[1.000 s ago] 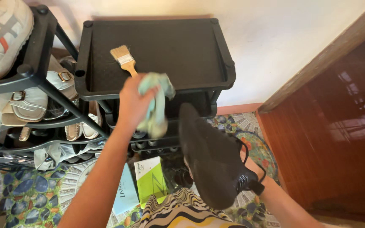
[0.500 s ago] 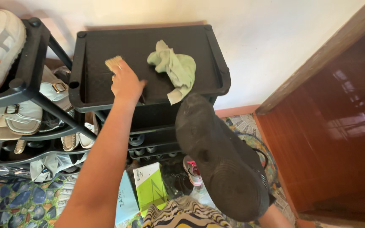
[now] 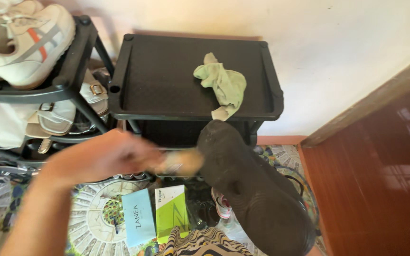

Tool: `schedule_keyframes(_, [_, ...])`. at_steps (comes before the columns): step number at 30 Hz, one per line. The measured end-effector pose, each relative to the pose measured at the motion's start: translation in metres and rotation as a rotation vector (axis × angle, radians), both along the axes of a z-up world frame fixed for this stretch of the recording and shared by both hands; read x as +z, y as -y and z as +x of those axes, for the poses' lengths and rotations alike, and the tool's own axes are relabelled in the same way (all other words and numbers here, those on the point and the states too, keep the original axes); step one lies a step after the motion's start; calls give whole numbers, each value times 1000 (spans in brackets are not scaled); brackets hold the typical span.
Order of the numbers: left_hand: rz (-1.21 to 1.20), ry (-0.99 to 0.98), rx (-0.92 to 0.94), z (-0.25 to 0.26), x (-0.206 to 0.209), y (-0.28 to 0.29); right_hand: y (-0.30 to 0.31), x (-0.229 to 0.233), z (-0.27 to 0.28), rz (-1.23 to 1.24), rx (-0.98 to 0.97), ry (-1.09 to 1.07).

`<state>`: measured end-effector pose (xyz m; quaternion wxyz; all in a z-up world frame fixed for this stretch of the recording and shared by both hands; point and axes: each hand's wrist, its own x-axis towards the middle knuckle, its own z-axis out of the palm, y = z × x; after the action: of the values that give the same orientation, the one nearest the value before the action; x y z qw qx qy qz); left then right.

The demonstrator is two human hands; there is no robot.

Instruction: The person cleans a black sneaker and a grey sneaker with pink laces using a brush and a cloth. They wipe the black sneaker with a cloth, brush it, and then repeat the process on the grey sneaker, focusing on the sole and upper surfaces.

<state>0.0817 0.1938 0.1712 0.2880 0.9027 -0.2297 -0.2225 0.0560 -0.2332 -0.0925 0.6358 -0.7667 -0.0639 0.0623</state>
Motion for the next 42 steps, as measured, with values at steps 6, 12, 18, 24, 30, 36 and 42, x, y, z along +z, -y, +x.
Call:
schedule_keyframes(6, [-141, 57, 174, -12, 8, -44, -26, 4, 10, 30, 50, 32])
schedule_keyframes(12, [-174, 128, 0, -19, 12, -32, -36, 4, 14, 45, 69, 27])
schedule_keyframes(18, [-171, 96, 41, -37, 25, -49, -34, -6, 2, 68, 46, -4])
schedule_keyframes(24, [-329, 288, 50, -47, 26, -26, -28, -13, -5, 86, 36, -19])
schedule_keyframes(30, [-79, 204, 82, -58, 35, -37, -23, -18, 1, 128, 30, -4])
schedule_keyframes(36, [79, 616, 129, -63, 51, -19, -46, -5, 30, 195, 88, 81])
schedule_keyframes(42, [196, 296, 193, -92, 74, -29, -57, 7, 33, 234, 89, 114])
